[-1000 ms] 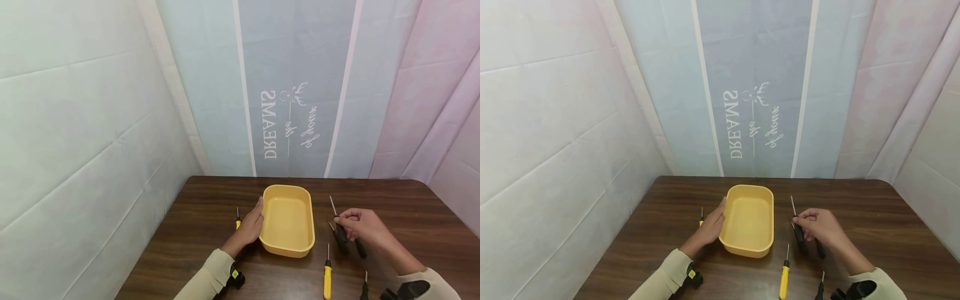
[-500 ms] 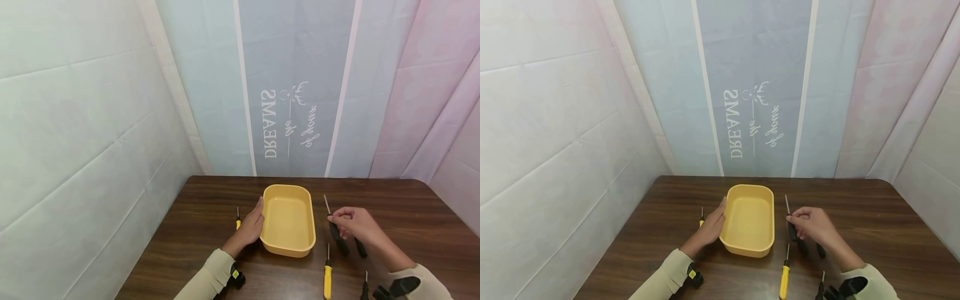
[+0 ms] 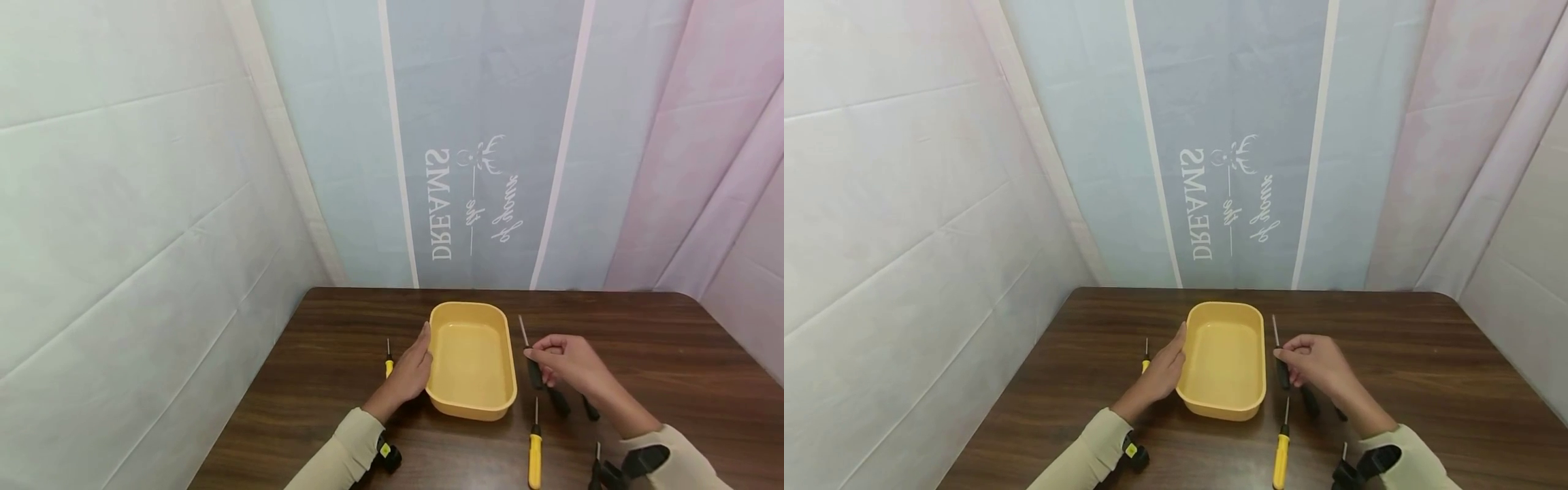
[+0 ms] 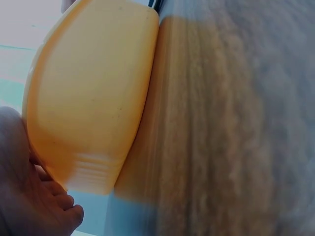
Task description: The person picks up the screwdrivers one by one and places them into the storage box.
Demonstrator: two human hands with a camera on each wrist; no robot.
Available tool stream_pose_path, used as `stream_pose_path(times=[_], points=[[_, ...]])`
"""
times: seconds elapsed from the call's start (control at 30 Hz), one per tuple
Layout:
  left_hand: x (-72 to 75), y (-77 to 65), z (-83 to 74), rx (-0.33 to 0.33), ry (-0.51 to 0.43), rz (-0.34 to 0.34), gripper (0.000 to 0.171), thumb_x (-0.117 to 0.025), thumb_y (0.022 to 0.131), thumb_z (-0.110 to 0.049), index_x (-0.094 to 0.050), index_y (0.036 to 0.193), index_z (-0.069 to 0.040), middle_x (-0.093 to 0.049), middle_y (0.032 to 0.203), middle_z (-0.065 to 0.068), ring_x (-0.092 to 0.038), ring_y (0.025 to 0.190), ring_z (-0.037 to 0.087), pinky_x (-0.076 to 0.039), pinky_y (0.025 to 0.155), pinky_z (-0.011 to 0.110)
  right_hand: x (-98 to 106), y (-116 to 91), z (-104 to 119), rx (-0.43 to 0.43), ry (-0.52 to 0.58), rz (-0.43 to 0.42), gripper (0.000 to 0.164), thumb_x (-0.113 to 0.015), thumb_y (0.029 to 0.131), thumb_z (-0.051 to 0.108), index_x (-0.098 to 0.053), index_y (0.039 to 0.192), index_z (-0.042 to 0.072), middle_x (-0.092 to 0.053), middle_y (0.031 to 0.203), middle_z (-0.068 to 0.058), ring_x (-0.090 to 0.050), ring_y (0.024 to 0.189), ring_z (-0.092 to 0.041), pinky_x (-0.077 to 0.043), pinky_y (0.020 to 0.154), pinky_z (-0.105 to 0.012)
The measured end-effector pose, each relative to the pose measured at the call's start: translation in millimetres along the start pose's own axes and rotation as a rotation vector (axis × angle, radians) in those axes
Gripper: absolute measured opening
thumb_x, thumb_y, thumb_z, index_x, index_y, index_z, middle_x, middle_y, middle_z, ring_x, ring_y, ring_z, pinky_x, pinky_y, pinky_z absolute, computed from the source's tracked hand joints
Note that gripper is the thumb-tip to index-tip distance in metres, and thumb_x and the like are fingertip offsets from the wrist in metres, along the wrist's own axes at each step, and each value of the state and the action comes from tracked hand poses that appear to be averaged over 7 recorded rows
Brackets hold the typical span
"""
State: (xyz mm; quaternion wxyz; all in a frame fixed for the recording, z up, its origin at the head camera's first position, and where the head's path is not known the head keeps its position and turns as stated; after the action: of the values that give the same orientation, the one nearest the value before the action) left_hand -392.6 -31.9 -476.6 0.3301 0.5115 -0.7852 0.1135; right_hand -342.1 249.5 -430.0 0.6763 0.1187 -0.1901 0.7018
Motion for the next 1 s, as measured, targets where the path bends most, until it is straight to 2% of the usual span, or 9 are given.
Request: stream_pose_path(times=[0.1, 0.37, 0.73, 1.0], points=[[-1.2, -0.2, 1.5, 0.009, 0.005, 0.003, 0.056, -0.026, 0.111, -0.017, -0.007, 0.163, -0.007, -0.004, 0.168, -0.003, -0.01, 0.154, 0.014, -0.019, 0.122, 0.042, -3.6, 0.8, 1.7, 0.004, 0.015, 0.001, 0.034, -0.074, 0.094, 0.024, -0.066, 0.104, -0.008, -0.064, 0.066, -0.005, -0.062, 0.058, -0.019, -0.059, 0.058, -0.04], [0.7, -1.0, -0.8, 0.008, 0.005, 0.0, 0.055, -0.026, 0.111, -0.017, -0.008, 0.163, -0.006, -0.005, 0.168, -0.001, -0.011, 0.154, 0.016, -0.019, 0.122, 0.044, -12.5, 5.2, 6.9, 0.029, 0.051, 0.011, 0.03, -0.073, 0.094, 0.02, -0.066, 0.102, -0.009, -0.063, 0.065, -0.006, -0.062, 0.057, -0.018, -0.057, 0.055, -0.035], [0.8, -0.6, -1.4, 0.017, 0.024, 0.0, 0.055, -0.026, 0.111, -0.016, -0.007, 0.163, -0.009, -0.005, 0.168, -0.002, -0.012, 0.154, 0.017, -0.019, 0.122, 0.043, -20.3, 7.3, 9.2, 0.016, -0.01, 0.001, 0.03, -0.071, 0.095, 0.022, -0.067, 0.102, -0.007, -0.063, 0.068, -0.006, -0.063, 0.06, -0.021, -0.058, 0.056, -0.037], [-0.1, -0.7, -0.7, 0.015, 0.02, -0.003, 0.055, -0.026, 0.111, -0.015, -0.009, 0.163, -0.005, -0.005, 0.168, -0.001, -0.013, 0.154, 0.018, -0.019, 0.122, 0.044, -26.1, 7.7, 10.5, 0.024, 0.015, 0.017, 0.03, -0.074, 0.094, 0.022, -0.068, 0.101, -0.006, -0.064, 0.067, -0.007, -0.063, 0.06, -0.021, -0.059, 0.057, -0.039]])
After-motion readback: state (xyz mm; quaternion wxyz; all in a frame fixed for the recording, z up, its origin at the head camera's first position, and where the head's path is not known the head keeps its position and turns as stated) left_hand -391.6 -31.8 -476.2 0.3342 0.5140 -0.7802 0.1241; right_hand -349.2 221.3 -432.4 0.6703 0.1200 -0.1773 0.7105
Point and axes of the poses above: each hand's wrist, its own y-axis towards the middle knuckle, its own x-axis out of the back of the hand, z = x × y, the point moved 7 cm from there along y, towards the middle knuckle
